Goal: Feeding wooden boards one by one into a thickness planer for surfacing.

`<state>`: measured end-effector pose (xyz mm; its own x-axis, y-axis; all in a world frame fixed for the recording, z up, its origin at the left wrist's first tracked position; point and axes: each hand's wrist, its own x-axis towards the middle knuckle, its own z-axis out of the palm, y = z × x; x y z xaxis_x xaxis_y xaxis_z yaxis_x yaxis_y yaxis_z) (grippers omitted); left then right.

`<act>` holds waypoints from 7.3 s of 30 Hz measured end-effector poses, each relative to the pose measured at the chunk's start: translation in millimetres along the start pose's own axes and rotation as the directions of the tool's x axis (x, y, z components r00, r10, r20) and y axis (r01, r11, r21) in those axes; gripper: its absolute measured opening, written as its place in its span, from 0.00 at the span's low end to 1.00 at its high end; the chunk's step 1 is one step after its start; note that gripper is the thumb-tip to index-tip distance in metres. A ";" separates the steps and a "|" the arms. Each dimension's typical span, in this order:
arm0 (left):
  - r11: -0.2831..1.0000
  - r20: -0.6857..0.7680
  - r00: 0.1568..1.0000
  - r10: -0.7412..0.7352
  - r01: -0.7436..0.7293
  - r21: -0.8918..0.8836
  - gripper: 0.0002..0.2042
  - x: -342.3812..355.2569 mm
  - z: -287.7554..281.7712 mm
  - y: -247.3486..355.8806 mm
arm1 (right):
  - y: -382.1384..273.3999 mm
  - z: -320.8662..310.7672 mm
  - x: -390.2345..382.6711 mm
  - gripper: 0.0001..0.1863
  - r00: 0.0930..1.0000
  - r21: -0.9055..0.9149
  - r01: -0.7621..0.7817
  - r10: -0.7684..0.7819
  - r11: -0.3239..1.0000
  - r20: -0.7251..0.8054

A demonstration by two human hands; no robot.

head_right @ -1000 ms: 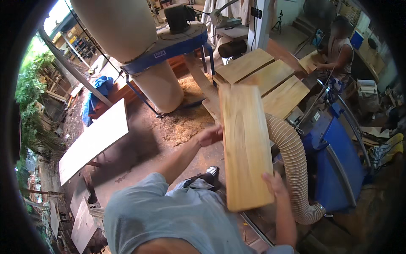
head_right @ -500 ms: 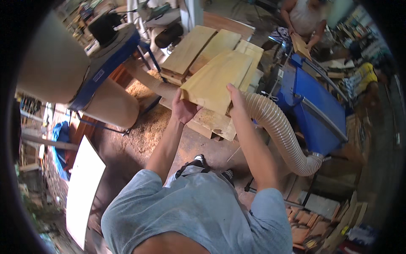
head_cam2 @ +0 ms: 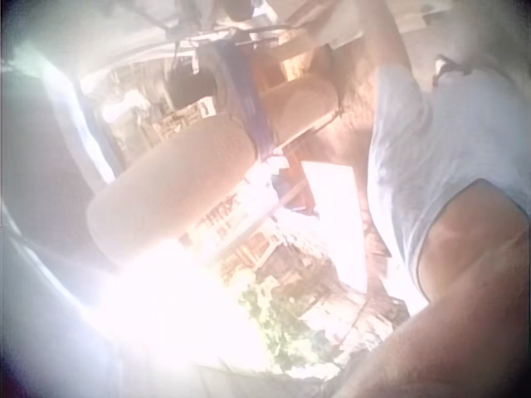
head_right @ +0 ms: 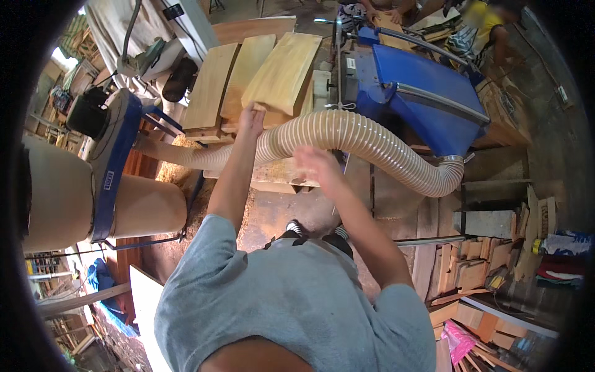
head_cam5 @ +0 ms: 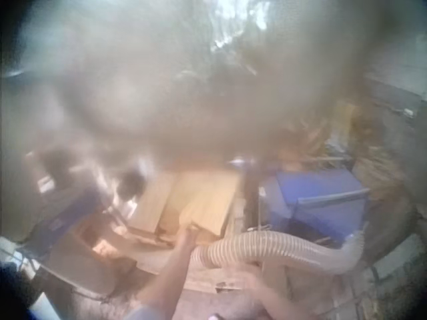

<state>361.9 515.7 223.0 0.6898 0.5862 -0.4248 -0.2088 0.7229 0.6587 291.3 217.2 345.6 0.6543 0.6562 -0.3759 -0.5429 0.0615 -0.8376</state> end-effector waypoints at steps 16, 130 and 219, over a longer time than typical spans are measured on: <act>-0.121 0.074 0.865 0.496 -0.016 0.993 0.36 -14.2 28.2 -34.1 | 64.5 -149.0 -120.6 0.20 0.943 0.067 -0.214 0.224 0.975 -0.247; 0.378 -0.252 0.962 -0.105 0.273 0.885 0.19 -389.7 -175.4 -319.0 | 23.1 -548.1 -230.4 0.33 0.907 -0.134 -0.129 0.062 0.983 -0.416; 0.740 0.264 0.947 0.185 0.042 -0.671 0.32 -59.2 -128.3 150.2 | 69.5 151.2 132.6 0.22 0.993 -0.004 -0.119 0.119 0.993 0.020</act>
<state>200.8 636.5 267.4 0.7971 0.5925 -0.1165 -0.5908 0.8051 0.0526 260.8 422.2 297.6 0.5743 0.6736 -0.4652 -0.6150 -0.0201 -0.7883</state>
